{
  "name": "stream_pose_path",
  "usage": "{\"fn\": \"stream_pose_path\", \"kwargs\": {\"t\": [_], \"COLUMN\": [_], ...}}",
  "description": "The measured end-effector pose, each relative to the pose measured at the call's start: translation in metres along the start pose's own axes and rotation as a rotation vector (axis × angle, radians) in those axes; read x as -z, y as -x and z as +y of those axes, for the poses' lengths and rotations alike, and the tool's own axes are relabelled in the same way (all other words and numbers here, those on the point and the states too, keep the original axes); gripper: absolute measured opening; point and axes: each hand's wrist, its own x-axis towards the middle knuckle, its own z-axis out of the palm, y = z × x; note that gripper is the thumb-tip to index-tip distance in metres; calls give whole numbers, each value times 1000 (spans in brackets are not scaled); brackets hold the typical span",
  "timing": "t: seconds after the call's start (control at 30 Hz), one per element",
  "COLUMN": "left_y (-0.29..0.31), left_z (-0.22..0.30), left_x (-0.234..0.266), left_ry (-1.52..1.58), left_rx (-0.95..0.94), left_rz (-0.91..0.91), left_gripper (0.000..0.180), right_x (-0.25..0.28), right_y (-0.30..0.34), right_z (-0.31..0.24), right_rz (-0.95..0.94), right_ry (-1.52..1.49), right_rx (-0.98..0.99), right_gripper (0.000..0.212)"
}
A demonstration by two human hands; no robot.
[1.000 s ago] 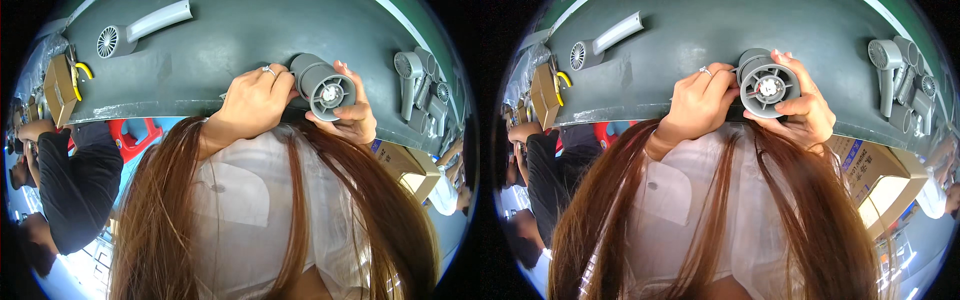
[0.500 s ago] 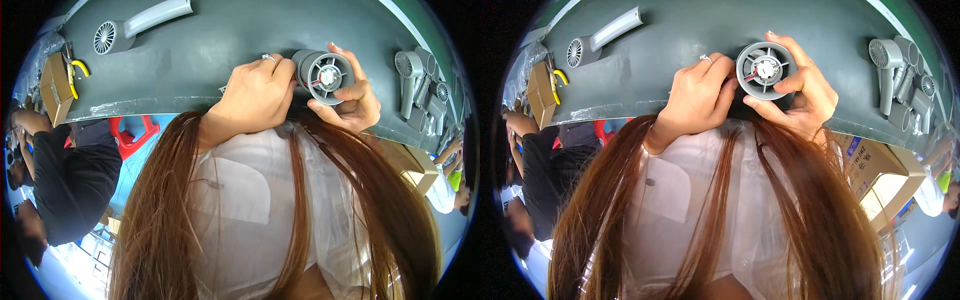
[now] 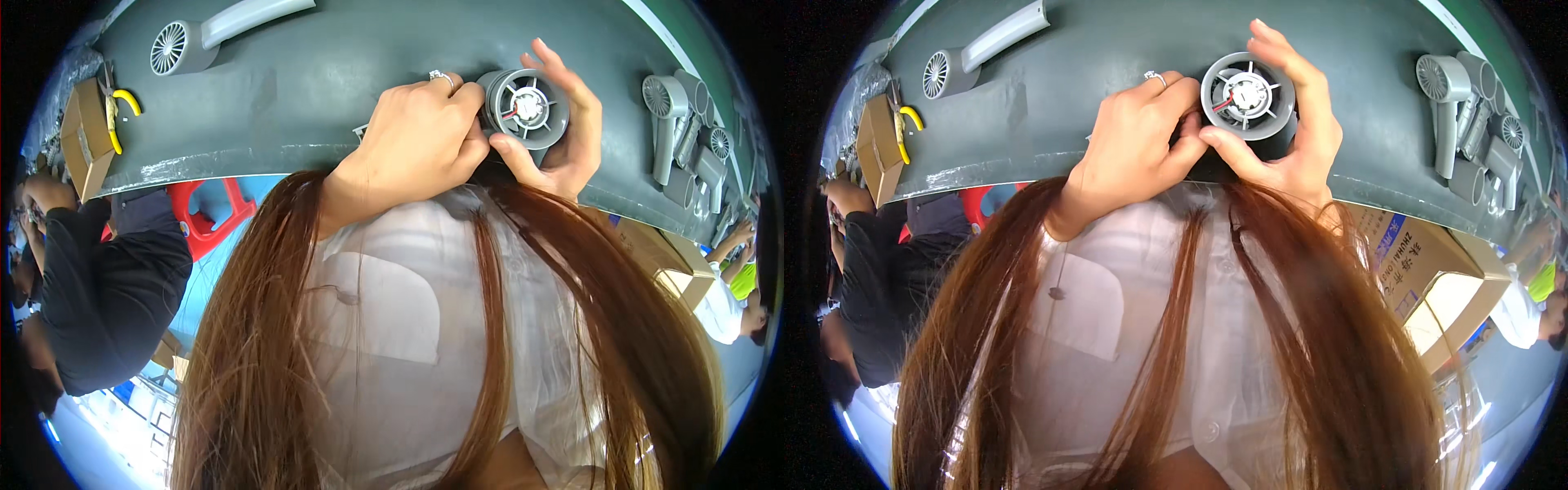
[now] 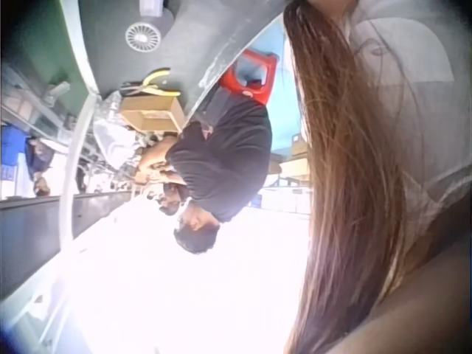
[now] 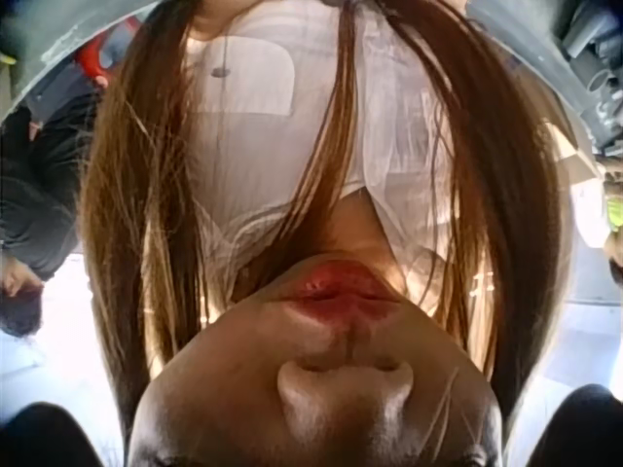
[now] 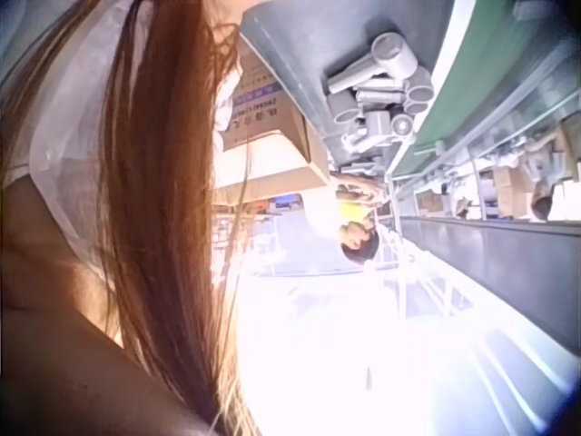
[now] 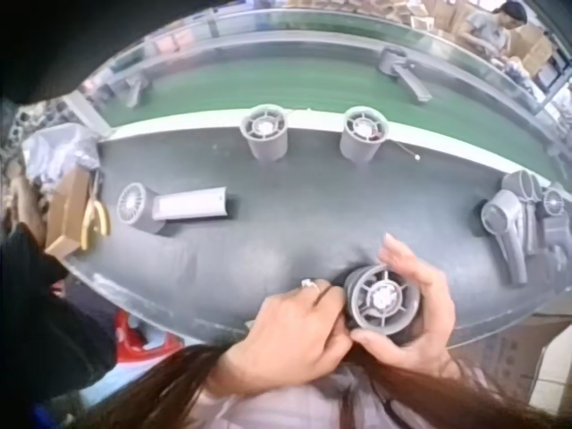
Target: The person assembles handheld fans by hand, threading wires through plastic housings, fitting the motor units into the fan casings, and placing the assembled units onto the conveyor belt.
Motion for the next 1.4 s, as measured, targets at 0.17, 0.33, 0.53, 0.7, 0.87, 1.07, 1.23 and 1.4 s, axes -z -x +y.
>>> {"fn": "stream_pose_path", "kwargs": {"t": [0.17,0.33,0.53,0.7,0.87,1.07,1.23,1.4], "left_y": [-1,0,-7,-10,-8,-7,-7,5], "left_z": [2,3,-1,-4,-9,1,1,3], "left_x": [2,5,12,23,17,15,15,21], "left_ry": [-1,-23,127,211,256,80,-10,-75], "left_rx": [25,47,33,74,69,60,43,47], "left_rz": [-34,-47,-111,-227,-256,-164,-127,-92], "left_gripper": [14,14,16,17,16,17,17,15], "right_x": [11,13,14,13,10,17,19,17], "right_y": [-8,-9,-3,-3,8,2,4,5], "right_z": [-7,-11,-18,-19,-11,-11,-3,-4], "right_rz": [-157,-173,-156,-144,-78,-140,-129,-114], "right_ry": [214,311,274,327,274,268,242,267], "right_rx": [49,11,-140,-4,8,46,60,58], "right_gripper": [62,57,57,57,59,62,61,60]}}
